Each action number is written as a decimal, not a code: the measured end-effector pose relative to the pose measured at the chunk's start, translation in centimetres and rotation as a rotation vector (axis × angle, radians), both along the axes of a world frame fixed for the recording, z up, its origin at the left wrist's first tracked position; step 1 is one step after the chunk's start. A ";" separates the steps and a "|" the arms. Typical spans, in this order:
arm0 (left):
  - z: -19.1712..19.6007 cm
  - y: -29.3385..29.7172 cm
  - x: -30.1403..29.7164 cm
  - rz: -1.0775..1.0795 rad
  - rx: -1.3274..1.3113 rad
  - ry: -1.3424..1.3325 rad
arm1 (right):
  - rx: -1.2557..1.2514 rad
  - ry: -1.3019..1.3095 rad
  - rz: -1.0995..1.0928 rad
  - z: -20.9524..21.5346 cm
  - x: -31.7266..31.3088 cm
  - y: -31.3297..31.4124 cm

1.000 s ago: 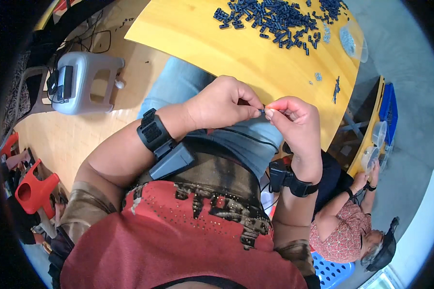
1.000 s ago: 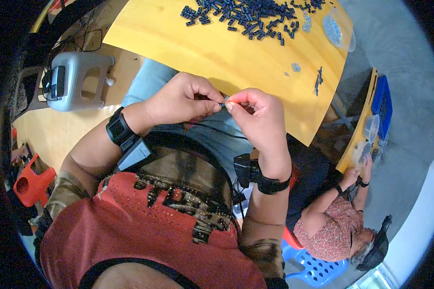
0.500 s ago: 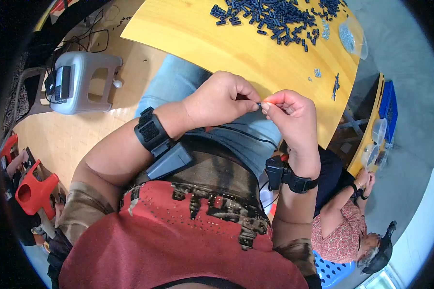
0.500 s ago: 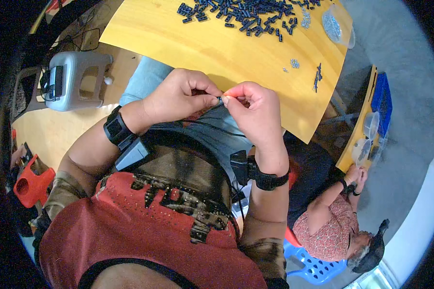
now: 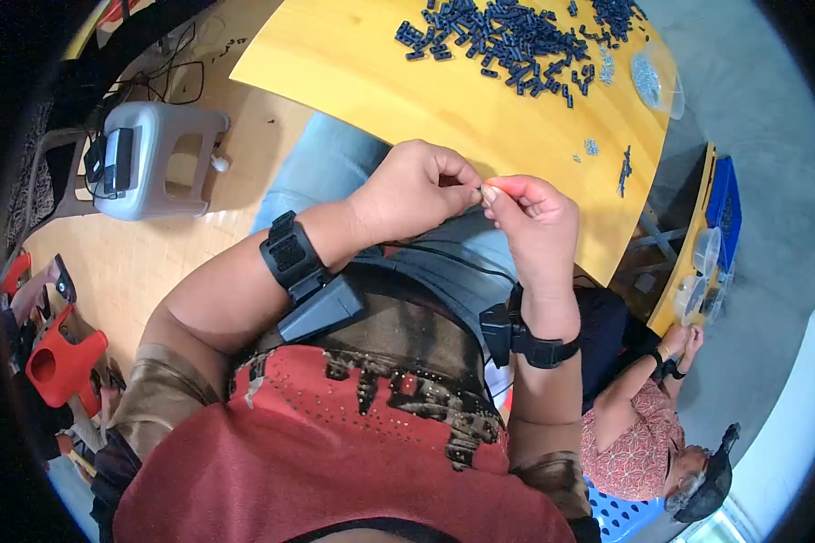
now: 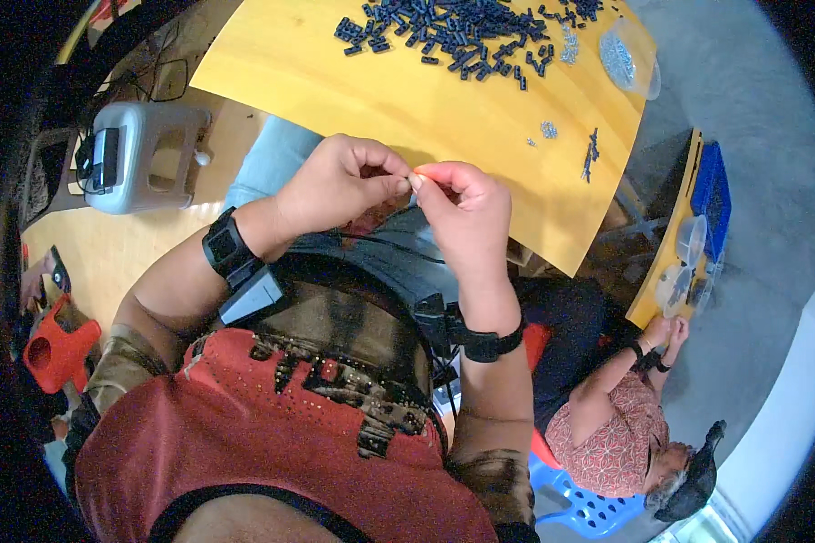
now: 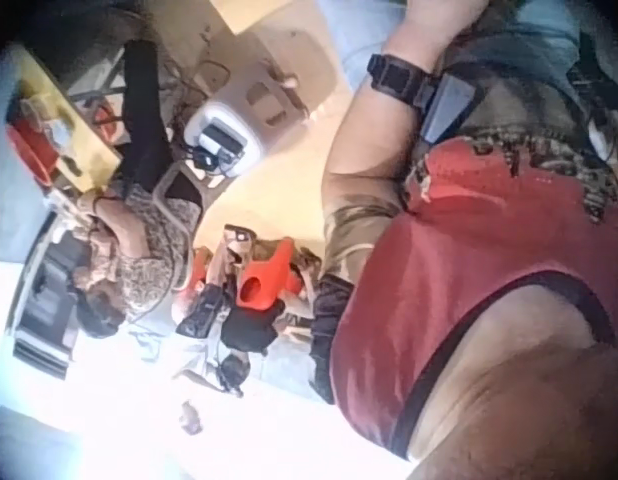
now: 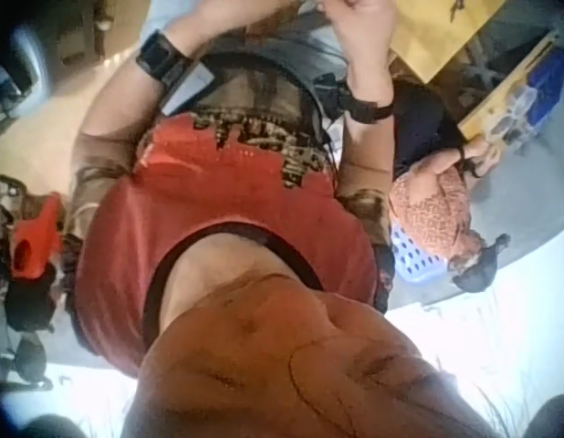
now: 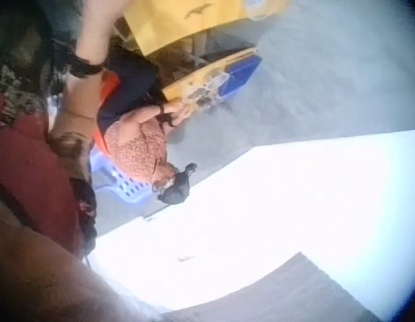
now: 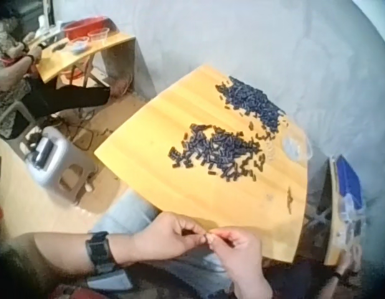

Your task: Assembling small blue plastic components by manually inserting pins.

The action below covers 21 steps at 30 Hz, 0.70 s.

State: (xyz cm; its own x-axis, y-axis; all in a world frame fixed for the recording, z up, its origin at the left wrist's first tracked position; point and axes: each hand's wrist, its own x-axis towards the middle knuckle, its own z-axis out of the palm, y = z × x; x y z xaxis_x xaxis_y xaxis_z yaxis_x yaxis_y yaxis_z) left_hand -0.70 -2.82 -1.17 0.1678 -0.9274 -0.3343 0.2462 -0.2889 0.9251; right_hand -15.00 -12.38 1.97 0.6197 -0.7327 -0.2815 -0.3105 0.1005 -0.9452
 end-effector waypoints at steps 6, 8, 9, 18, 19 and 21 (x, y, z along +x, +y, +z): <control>0.9 -0.1 0.3 0.073 0.006 0.100 | -0.255 0.016 -0.011 0.5 0.6 0.8; 0.9 0.0 0.6 0.090 0.021 0.131 | -0.371 -0.037 0.099 0.2 0.5 1.0; 0.4 0.1 0.5 0.113 0.016 0.218 | -0.375 -0.039 0.099 0.2 0.4 1.1; 0.4 0.1 0.4 0.149 0.006 0.375 | -0.667 0.172 0.191 1.2 1.0 1.6; 0.4 0.0 0.4 0.157 0.002 0.380 | -0.757 0.167 0.209 1.0 1.0 1.5; 0.8 0.0 0.5 0.141 0.011 0.422 | -0.850 0.163 0.229 1.0 1.2 1.4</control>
State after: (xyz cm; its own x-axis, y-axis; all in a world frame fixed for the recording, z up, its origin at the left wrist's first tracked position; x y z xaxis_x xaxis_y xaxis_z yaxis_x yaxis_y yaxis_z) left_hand -0.17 -2.79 -0.41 0.1393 -0.9014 -0.4101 0.6392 -0.2344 0.7324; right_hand -13.81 -10.95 3.01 0.7761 -0.5973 0.2024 -0.3741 -0.6944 -0.6148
